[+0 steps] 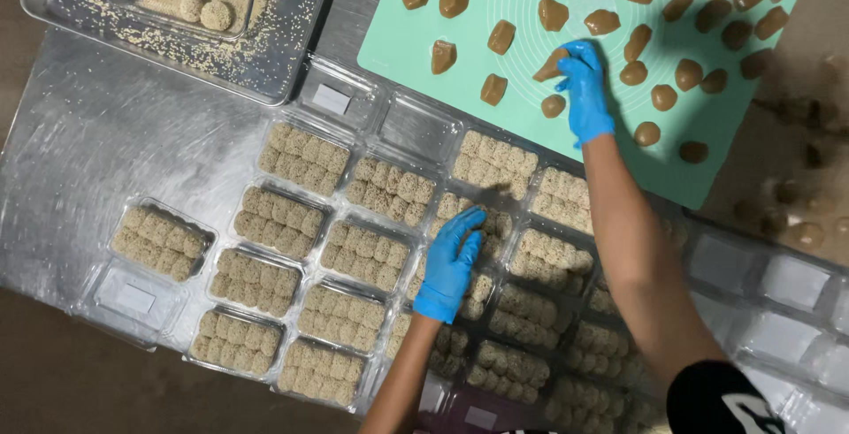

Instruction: The person rolls small brown dough balls in a tray of crumbs to coat them, then places the coated balls into clear plastic containers. The person works continuously, filling multiple containers with the finished food items.

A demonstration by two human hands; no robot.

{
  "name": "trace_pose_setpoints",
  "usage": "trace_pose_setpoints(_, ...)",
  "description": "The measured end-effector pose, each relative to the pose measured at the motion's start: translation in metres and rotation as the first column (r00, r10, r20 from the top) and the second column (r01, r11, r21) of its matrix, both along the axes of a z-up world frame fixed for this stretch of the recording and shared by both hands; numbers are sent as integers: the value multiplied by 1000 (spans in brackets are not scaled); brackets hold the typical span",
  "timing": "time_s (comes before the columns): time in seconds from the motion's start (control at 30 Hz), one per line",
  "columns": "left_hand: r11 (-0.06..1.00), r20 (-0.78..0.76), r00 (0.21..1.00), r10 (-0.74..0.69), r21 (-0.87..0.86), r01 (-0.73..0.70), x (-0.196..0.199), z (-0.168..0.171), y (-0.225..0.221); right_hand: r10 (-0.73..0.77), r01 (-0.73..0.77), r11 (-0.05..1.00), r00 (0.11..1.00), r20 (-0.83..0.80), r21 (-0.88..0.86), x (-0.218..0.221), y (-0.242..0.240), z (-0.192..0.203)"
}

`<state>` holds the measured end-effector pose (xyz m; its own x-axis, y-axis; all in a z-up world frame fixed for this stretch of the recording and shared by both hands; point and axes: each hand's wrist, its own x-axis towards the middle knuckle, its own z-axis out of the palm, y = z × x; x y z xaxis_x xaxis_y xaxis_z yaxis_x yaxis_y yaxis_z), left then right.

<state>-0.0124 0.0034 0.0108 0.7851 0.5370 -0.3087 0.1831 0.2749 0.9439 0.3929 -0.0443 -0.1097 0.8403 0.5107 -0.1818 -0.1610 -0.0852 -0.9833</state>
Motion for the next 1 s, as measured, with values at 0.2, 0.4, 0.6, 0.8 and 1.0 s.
trace_pose_setpoints(0.2,945,132,988,78,-325,-31,7,4,-18,83,-85,994,996,30,71,-154,-55,129)
trace_pose_setpoints(0.4,879,251,965,77,-474,53,-9,44,-49,258,-196,965,839,479,-176,-283,-99,243)
trace_pose_setpoints(0.6,954,276,956,-99,-245,170,-55,83,-60,16,16,988,978,208,-153,-373,-135,256)
trace_pose_setpoints(0.8,980,249,948,-198,17,200,-102,63,-82,-36,33,999,991,126,26,-424,-184,243)
trace_pose_setpoints(1.0,969,328,943,-53,244,-30,-107,96,-95,-5,9,1000,987,-158,25,-455,-194,270)
